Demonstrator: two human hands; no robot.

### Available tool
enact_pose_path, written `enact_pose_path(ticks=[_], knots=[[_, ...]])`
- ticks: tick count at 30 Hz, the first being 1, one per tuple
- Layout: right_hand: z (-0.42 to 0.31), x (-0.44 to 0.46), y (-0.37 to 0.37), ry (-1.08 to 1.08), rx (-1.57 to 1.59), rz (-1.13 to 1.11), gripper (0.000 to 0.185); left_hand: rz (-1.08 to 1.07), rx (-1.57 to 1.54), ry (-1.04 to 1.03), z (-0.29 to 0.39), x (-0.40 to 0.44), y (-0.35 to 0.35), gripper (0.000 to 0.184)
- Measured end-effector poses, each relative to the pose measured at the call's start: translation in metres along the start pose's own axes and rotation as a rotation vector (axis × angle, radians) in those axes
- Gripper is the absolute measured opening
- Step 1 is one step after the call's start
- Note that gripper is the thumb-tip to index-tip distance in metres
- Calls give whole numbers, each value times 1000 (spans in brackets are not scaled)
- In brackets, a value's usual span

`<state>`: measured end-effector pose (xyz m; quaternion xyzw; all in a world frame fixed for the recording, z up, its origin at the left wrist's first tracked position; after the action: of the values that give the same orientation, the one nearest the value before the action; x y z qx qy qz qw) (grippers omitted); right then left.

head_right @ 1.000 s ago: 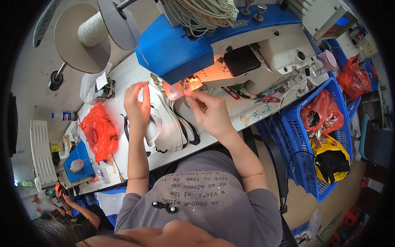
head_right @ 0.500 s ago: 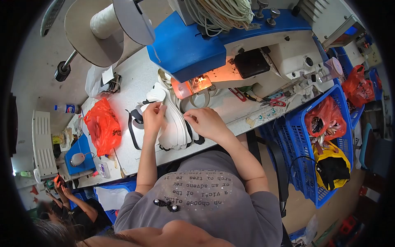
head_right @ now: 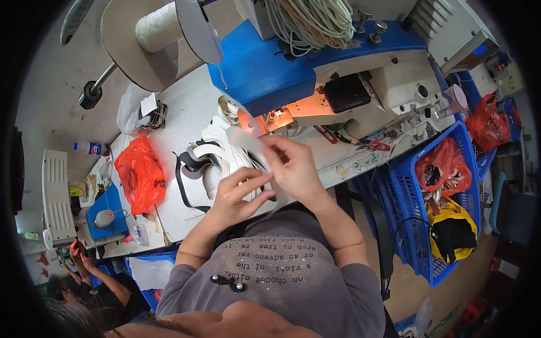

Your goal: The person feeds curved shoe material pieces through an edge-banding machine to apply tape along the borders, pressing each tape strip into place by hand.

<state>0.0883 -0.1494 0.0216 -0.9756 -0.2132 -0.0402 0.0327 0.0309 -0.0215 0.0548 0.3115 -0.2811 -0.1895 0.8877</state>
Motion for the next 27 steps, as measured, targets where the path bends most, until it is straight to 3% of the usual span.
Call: enact_pose_path(ticks=[1, 2, 4, 7, 10, 16, 27], knots=[[2, 1, 8, 68, -70, 111, 18, -42, 46, 116, -6, -2, 1, 35], [0, 1, 15, 136, -139, 222, 18, 12, 188, 102, -4, 2, 5, 36], [-3, 0, 23, 56, -291, 211, 26, 122, 474, 76, -3, 19, 12, 39], [-15, -5, 22, -9, -417, 166, 37, 34, 523, 154, -15, 27, 1, 47], [-23, -3, 19, -57, -515, 114, 35, 3, 573, 197, -13, 31, -3, 48], [-23, 13, 18, 90, -711, 190, 28, 15, 637, 200, -13, 37, -3, 46], [-14, 18, 13, 162, -608, 281, 27, 18, 675, 157, -26, 44, 2, 46]])
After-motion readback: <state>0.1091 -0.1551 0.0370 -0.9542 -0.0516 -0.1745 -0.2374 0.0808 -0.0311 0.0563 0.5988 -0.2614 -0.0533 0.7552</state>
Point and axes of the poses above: each hand's wrist, its own x-axis towards the middle knuckle, its own y-axis out of the back of the hand, z = x × y, the point moved 6 cm from there along x, towards the middle knuckle, and after that the axes turned 12 degrees about -z, right-handed, at the moved point
